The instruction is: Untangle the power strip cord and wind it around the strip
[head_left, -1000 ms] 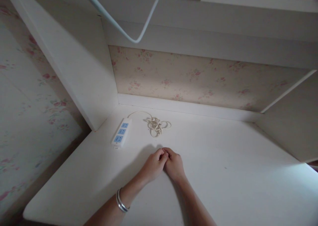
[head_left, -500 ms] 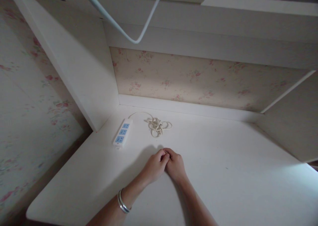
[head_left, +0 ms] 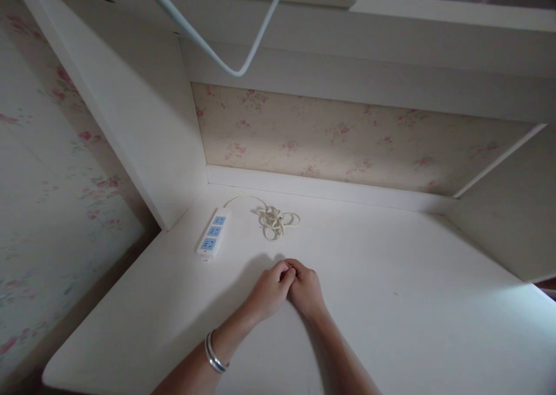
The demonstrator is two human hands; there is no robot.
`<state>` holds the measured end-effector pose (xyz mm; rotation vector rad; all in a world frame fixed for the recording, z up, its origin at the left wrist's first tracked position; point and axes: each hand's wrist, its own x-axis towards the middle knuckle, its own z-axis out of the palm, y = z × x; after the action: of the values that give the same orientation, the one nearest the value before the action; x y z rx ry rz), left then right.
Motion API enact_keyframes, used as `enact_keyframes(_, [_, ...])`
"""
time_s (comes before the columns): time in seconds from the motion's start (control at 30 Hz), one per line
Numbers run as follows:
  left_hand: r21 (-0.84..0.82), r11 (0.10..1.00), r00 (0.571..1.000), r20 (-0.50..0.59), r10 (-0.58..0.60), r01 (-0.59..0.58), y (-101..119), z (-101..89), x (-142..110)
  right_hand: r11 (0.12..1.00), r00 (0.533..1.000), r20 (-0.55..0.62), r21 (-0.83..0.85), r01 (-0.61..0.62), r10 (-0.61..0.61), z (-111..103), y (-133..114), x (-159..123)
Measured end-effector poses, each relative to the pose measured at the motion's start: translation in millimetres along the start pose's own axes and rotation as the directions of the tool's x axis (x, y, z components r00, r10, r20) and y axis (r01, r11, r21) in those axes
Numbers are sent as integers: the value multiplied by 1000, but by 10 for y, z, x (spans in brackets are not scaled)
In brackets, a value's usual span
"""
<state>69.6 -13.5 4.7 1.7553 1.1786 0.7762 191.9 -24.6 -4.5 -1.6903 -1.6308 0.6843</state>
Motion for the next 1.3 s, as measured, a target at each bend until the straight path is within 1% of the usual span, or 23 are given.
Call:
enact_keyframes(0.17, [14,1000,1000,-4,-7,7,13,-1,-1,999,1000,5,-24,22,-22,4,16,-7])
enact_keyframes(0.83, [54,998,1000,-8,27,-27,13,-15,-12,998,1000,26,-56,-9,10,-1,1,-1])
enact_keyframes(1.3, [179,982,998,-3,61,-59,35,-71,-9,997,1000,27,-74,-3,5,6,11,-7])
